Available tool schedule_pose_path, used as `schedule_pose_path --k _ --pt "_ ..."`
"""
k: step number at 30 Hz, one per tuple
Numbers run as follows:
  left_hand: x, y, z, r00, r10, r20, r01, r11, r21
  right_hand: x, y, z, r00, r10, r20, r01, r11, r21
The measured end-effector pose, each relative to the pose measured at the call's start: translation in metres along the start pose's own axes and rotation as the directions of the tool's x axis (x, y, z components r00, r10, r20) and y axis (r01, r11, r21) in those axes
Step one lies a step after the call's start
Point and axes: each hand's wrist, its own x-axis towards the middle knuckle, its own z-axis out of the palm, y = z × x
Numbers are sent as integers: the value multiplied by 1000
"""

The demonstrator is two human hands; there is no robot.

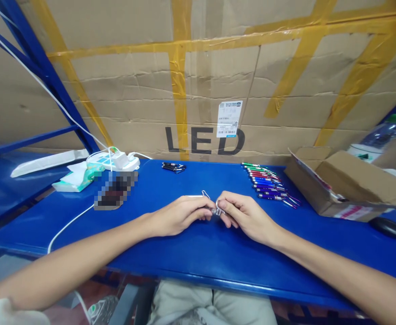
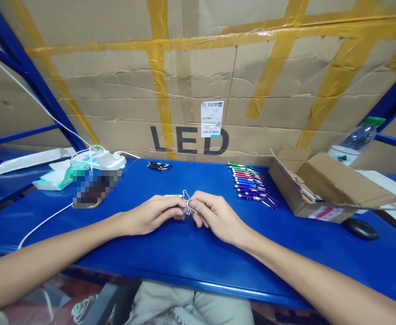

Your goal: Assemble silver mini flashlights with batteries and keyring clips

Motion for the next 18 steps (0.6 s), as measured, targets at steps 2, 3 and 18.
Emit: schedule_pose_path --k 2,3,18 --pt "0 1 0 1000 0 1 0 1000 0 -1 1 1 1000 7 -2 -7 999 32" --pt "1 1 0 1000 -3 1 3 1000 0 -1 2 2 1000 12 0 -12 999 48" --pt "0 -3 1 1000 -6 -20 6 1000 -14 3 -5 5 993 39 -115 -36 999 27"
